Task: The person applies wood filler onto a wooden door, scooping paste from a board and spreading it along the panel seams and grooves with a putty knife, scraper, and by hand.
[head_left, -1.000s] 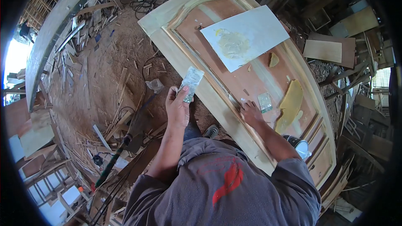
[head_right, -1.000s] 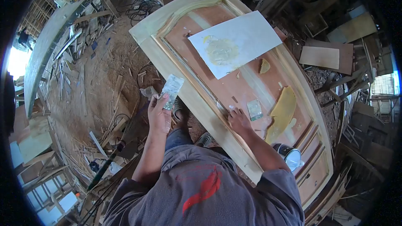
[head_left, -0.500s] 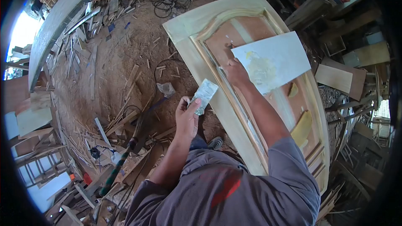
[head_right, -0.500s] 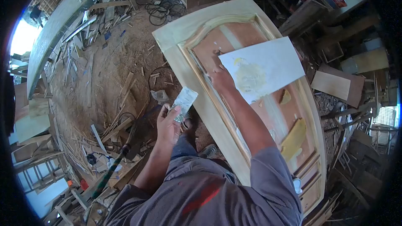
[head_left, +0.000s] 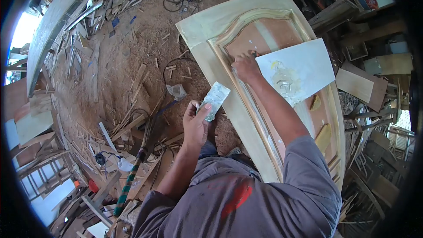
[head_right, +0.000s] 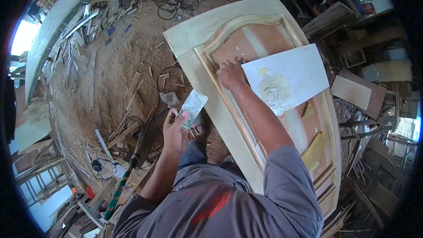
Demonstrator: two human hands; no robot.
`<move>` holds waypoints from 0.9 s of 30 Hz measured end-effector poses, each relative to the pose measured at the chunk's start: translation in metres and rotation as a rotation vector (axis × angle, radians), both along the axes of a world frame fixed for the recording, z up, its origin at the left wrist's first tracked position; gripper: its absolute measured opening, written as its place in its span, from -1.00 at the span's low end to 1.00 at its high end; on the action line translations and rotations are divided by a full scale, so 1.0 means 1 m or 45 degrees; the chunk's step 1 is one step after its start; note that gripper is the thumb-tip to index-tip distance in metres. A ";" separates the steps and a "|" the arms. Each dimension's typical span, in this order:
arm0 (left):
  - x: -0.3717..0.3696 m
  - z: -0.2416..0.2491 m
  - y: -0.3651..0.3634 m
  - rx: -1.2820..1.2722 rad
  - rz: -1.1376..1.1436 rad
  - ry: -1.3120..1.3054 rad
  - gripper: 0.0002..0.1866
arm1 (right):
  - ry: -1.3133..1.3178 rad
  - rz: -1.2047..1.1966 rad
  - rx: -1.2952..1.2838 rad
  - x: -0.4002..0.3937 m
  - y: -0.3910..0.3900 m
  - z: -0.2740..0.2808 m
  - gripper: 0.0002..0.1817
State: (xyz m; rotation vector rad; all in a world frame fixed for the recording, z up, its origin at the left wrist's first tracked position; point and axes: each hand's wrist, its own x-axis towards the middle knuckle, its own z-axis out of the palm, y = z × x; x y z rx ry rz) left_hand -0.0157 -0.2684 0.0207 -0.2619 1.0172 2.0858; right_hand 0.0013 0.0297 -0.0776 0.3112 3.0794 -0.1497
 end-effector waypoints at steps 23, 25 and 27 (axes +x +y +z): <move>0.225 0.038 -0.035 0.078 -0.008 0.162 -0.77 | -0.068 -0.039 -0.364 0.400 -0.094 -0.015 -0.78; 0.242 0.044 -0.036 0.084 -0.024 0.176 -0.77 | -0.005 0.013 -0.313 0.425 -0.098 -0.022 -0.79; 0.258 0.051 -0.036 0.084 -0.037 0.175 -0.77 | 0.014 0.004 -0.304 0.448 -0.104 -0.024 -0.79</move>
